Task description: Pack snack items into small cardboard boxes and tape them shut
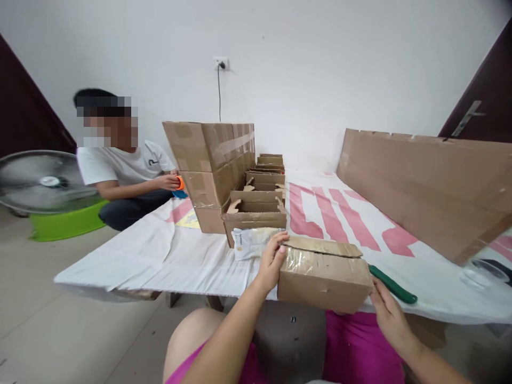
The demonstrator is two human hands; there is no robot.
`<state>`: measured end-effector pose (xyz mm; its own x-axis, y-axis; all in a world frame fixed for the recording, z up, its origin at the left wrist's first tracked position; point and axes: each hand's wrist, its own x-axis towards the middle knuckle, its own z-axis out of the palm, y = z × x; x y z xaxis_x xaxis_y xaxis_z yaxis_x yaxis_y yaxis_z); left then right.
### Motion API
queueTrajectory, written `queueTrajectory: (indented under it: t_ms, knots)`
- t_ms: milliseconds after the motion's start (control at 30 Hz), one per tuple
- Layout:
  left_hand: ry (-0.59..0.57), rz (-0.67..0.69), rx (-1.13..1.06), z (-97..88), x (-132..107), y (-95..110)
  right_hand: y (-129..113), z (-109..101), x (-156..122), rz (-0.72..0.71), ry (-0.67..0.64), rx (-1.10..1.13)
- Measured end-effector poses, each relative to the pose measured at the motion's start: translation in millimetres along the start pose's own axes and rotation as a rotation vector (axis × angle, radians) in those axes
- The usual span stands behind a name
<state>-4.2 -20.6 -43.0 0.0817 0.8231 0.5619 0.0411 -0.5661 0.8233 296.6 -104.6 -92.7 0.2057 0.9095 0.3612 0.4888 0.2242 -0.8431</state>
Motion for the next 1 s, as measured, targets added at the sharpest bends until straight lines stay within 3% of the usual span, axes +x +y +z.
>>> queueTrajectory:
  t_ms: [233, 300, 433, 533, 633, 733, 867, 1000]
  knots:
    - [0.096, -0.132, -0.292, 3.3, -2, -15, -34, 2, -10, -0.093, -0.033, 0.059]
    - [0.124, -0.204, -0.453, 2.8, 0, -18, -53, 3, -13, -0.207, -0.030, -0.021]
    - [0.172, -0.333, -0.731, -1.1, 4, -21, -86, 8, -25, -0.578, -0.039, -0.261]
    - [0.194, -0.366, -0.790, -3.0, 6, -22, -96, 15, -30, -0.677, -0.017, -0.337]
    - [0.217, -0.343, -0.768, 1.4, 5, -21, -88, 16, -25, -0.624, 0.018, -0.286]
    - [0.233, -0.289, -0.676, 12.4, 0, -18, -66, 11, -13, -0.450, 0.071, -0.171]
    - [0.104, -0.246, -0.574, 25.5, -4, -14, -38, 1, 8, -0.188, 0.133, 0.055]
    - [0.034, -0.234, -0.701, 26.8, -3, -13, -23, -12, 22, -0.076, 0.060, 0.057]
